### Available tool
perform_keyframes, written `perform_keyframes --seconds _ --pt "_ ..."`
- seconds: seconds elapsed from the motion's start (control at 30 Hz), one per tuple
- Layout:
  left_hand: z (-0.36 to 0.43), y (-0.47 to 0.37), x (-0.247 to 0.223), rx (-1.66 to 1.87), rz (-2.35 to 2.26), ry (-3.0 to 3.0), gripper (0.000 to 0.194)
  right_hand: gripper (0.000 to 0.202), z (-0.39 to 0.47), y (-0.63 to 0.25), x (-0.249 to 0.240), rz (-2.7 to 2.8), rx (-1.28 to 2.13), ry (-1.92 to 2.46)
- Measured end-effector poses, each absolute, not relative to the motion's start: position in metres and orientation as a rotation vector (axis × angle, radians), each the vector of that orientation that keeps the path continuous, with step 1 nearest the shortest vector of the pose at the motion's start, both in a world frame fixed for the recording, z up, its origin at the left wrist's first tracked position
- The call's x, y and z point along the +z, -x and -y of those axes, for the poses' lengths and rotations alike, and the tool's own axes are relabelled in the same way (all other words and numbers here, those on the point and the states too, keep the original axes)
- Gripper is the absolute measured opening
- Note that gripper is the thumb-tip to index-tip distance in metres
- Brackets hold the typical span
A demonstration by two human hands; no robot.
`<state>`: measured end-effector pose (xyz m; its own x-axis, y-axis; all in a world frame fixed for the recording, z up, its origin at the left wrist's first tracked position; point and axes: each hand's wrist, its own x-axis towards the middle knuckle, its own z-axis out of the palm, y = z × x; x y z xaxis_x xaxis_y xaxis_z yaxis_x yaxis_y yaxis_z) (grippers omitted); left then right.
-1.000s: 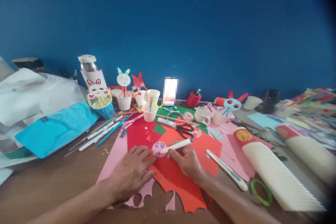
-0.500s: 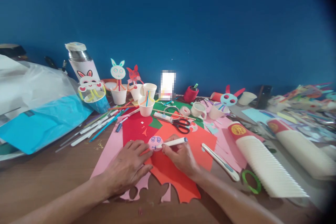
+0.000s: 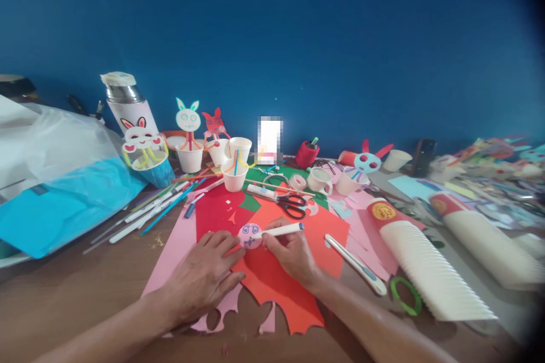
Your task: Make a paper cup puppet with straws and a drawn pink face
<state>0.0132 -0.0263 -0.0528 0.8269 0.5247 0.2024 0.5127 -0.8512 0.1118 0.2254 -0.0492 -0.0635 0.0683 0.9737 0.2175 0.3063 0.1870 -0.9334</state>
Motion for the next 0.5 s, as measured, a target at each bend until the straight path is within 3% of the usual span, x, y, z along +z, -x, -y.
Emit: perform_keyframes --seconds 0.23,0.4,0.5 --pt "0.0228 -0.0111 -0.0589 0.438 -0.812 -2.94 0.031 0.014 0.0515 -0.2276 -0.0657 1.594 0.698 1.133" --pt "0.0217 -0.0107 -0.0561 0.5 -0.801 -2.869 0.026 0.042 0.0535 -0.2304 -0.0654 1.871 0.483 1.084" --pt "0.0211 -0.0095 -0.0544 0.633 -0.81 -2.8 0.027 0.046 0.0526 -0.2297 -0.0632 1.965 0.336 1.073"
